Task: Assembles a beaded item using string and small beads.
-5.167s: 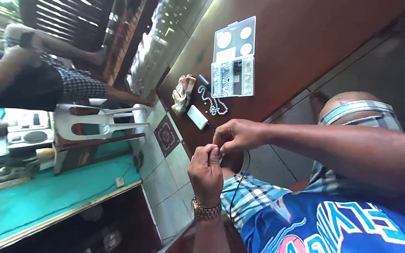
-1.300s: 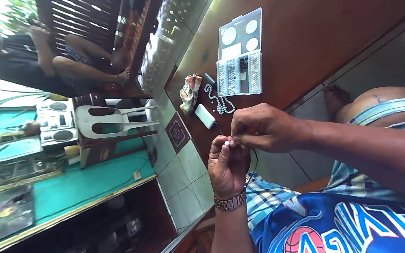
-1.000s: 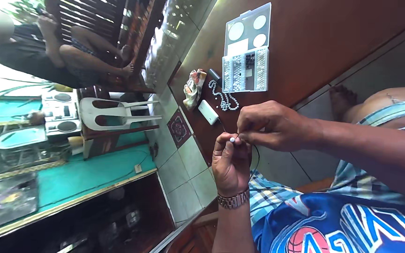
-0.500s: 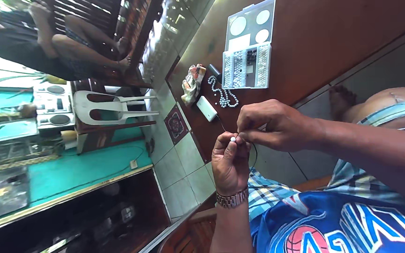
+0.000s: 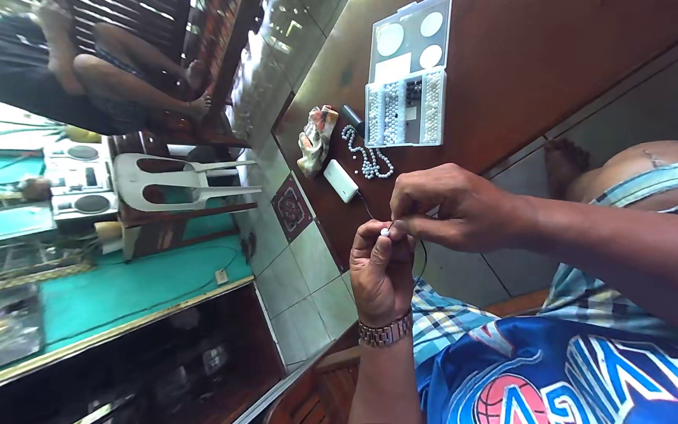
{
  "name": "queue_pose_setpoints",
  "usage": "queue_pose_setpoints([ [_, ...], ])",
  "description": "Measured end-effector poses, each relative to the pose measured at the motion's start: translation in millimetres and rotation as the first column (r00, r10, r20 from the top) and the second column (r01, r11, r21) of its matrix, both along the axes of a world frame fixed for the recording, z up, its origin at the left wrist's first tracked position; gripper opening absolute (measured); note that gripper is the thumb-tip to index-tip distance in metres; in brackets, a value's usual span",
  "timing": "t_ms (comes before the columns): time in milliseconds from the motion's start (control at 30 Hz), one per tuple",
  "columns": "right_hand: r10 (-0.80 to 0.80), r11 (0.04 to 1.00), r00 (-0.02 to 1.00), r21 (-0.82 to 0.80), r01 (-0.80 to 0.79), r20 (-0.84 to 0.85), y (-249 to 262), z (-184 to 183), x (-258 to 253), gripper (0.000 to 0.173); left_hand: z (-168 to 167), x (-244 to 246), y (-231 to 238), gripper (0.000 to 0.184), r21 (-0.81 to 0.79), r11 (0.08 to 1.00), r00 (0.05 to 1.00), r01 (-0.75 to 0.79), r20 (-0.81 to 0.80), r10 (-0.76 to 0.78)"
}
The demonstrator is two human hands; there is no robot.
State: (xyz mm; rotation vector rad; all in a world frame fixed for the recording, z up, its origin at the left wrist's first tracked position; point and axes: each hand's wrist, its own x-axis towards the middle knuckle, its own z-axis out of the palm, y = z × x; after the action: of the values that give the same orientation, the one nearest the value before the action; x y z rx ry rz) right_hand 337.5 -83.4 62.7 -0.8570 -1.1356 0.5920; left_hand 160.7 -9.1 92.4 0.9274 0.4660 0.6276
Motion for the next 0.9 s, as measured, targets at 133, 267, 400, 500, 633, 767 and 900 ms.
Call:
queue_pose_setpoints([
  [133, -0.01, 1.0, 1.0, 0.007, 0.01, 0.008, 0.7, 0.7, -0.1, 0.008, 1.9, 0.5, 1.1, 0.013, 0.003, 1.0, 1.0, 0.005, 0.002, -0.005],
  [267, -0.007, 1.0, 1.0, 0.006, 0.007, 0.005, 1.0, 0.5, 0.0, 0.008, 4.1, 1.7, 1.4, 0.013, 0.009, 1.0, 1.0, 0.003, -0.002, -0.003],
  [400, -0.006, 1.0, 1.0, 0.006, 0.006, 0.003, 1.5, -0.1, -0.3, 0.008, 5.0, 2.6, 1.4, 0.012, 0.022, 1.0, 1.0, 0.003, -0.006, -0.003],
  [500, -0.009, 1.0, 1.0, 0.013, 0.009, 0.007, 1.6, 0.0, 0.2, 0.008, 3.4, 2.9, 2.4, 0.012, 0.034, 0.999, 1.0, 0.012, 0.0, -0.012],
  [633, -0.003, 1.0, 1.0, 0.019, 0.002, 0.007, 1.2, 0.1, 1.8, 0.008, 1.0, 2.9, 1.8, 0.013, 0.031, 0.999, 1.0, 0.015, 0.0, -0.015],
  [767, -0.007, 1.0, 1.0, 0.017, 0.007, 0.014, 1.0, -0.1, 2.5, 0.008, -1.4, 2.2, 2.1, 0.014, 0.027, 1.0, 1.0, 0.014, 0.013, -0.015],
  [900, -0.008, 1.0, 1.0, 0.012, 0.008, 0.018, 1.3, 0.3, 1.2, 0.008, -0.9, 1.6, 2.1, 0.014, 0.033, 0.999, 1.0, 0.009, 0.019, -0.01],
])
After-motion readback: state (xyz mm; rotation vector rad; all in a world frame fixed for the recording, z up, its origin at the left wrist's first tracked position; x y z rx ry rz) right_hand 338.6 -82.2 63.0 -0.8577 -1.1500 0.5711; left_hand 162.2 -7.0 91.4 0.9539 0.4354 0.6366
